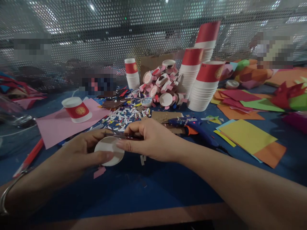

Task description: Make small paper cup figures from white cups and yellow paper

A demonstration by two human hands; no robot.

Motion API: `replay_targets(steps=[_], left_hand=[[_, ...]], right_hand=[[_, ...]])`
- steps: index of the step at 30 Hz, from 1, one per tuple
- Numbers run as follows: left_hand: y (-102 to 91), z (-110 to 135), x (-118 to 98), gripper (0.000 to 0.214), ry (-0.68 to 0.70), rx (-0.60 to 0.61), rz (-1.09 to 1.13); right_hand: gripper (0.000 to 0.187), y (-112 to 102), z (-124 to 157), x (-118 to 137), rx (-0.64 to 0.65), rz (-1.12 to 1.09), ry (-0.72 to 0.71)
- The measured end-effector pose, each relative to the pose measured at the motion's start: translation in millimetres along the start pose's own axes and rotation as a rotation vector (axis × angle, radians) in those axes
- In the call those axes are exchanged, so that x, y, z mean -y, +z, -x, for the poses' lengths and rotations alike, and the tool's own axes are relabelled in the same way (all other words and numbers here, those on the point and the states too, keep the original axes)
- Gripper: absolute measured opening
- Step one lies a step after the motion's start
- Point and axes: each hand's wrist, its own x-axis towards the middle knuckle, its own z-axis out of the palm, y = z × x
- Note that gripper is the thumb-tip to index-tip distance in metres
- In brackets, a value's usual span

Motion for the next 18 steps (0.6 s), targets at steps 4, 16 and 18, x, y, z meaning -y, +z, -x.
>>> replay_targets(steps=[4, 16, 18], left_hand=[[-1.3, -1.4, 1.7, 0.031, 0.021, -0.125, 0.132], [1.7, -0.3, -3.0, 0.053, 0.075, -0.049, 0.324], [2.0, 0.0, -4.7, 0.064, 0.106, -0.017, 0.326]], right_hand=[[0.035, -1.3, -0.4, -2.0, -0.036, -0.080, -0.012], [0.038, 0.3, 0.9, 0.7, -0.116, -0.236, 0.034], [0.039, 0.3, 1.2, 2.3, -0.123, -0.287, 0.042]])
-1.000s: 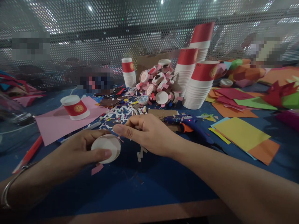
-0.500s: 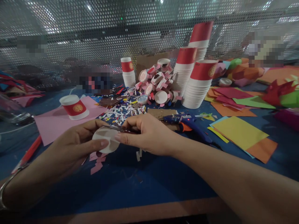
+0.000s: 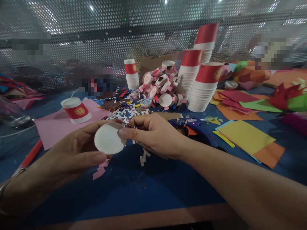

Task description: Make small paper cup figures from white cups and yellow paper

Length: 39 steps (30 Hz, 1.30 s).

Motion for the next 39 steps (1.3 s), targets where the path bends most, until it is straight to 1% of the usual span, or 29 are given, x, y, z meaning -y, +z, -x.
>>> replay_targets(steps=[4, 8, 10, 13, 19, 22, 24, 27, 30, 33, 36, 39], left_hand=[[1.5, 0.3, -1.7, 0.064, 0.032, 0.038, -0.030], [3.0, -0.2, -3.1, 0.051, 0.056, 0.046, -0.075], [2.4, -0.6, -3.1, 0.046, 0.110, 0.016, -0.112], [-1.6, -1.2, -0.7, 0.047, 0.168, -0.059, -0.197], [-8.4, -2.6, 4.7, 0.044, 0.130, -0.129, -0.378], [-6.3, -3.2, 4.2, 0.044, 0.156, -0.157, -0.446], [-5.1, -3.7, 3.9, 0.047, 0.173, -0.174, -0.485], [-5.6, -4.6, 4.5, 0.051, 0.178, -0.193, -0.547], [-8.2, -5.9, 6.7, 0.050, 0.227, -0.201, -0.592], [-11.3, -7.3, 9.3, 0.051, 0.289, -0.226, -0.605], [-13.2, -8.4, 10.6, 0.052, 0.310, -0.247, -0.607], [-13.4, -8.7, 9.9, 0.048, 0.324, -0.260, -0.619]], right_hand=[[0.040, 0.8, -0.3, 2.8, 0.002, -0.037, -0.026], [0.043, 0.9, -1.0, 2.7, 0.026, -0.012, -0.045], [0.043, 0.6, -1.1, 1.4, 0.022, 0.023, -0.060], [0.042, 0.2, -0.8, -0.8, -0.001, 0.096, -0.093], [0.039, 0.1, 0.0, -0.4, 0.036, 0.233, -0.127], [0.038, 0.0, 0.8, 2.1, 0.056, 0.371, -0.140], [0.038, 0.0, 1.2, 3.4, 0.066, 0.440, -0.135], [0.039, 0.3, 1.1, 4.0, 0.093, 0.466, -0.115], [0.041, 0.8, 0.3, 3.8, 0.106, 0.473, -0.098], [0.043, 1.0, 0.2, 3.4, 0.105, 0.495, -0.079], [0.044, 1.2, 1.0, 3.1, 0.100, 0.522, -0.087], [0.046, 1.3, 1.6, 3.0, 0.098, 0.524, -0.086]])
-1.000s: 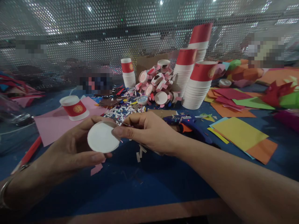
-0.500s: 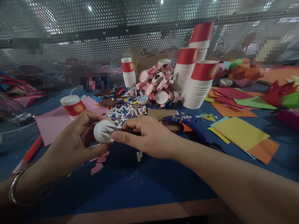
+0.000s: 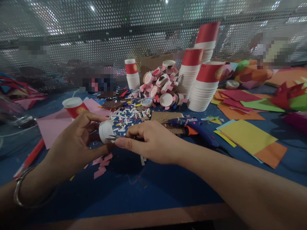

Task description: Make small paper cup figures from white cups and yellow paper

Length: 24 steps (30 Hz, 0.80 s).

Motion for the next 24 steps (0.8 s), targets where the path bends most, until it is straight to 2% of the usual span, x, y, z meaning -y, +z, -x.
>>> replay_targets(steps=[7, 14, 24], left_hand=[[-0.5, 1.2, -3.2, 0.046, 0.006, -0.029, -0.105], [-1.5, 1.1, -0.6, 0.046, 0.055, -0.021, -0.130], [-2.3, 3.8, -2.0, 0.048, 0.035, -0.025, -0.149]], right_hand=[[0.046, -0.1, -0.7, -0.2, -0.010, 0.025, 0.010], [0.047, 0.8, 0.2, -0.6, -0.007, 0.033, 0.010], [0.048, 0.9, -0.4, -0.1, 0.007, 0.029, 0.013]])
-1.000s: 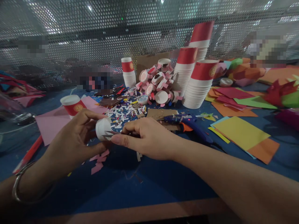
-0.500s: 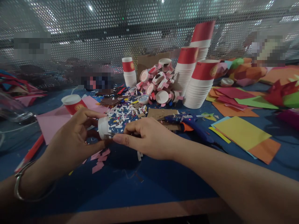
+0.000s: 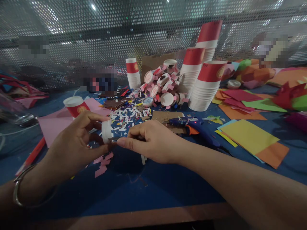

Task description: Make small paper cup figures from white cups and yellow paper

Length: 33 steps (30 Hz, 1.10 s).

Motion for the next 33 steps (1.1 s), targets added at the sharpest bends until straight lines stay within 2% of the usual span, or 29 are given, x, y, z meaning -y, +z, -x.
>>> replay_targets(steps=[14, 33], left_hand=[[-1.1, 0.4, -6.1, 0.048, -0.034, 0.034, 0.065], [-0.4, 4.0, -5.1, 0.045, 0.055, 0.030, -0.067]], right_hand=[[0.049, -3.4, 2.5, 2.2, -0.009, -0.010, -0.015], [0.055, -5.8, -0.2, -0.4, -0.025, -0.033, -0.015]])
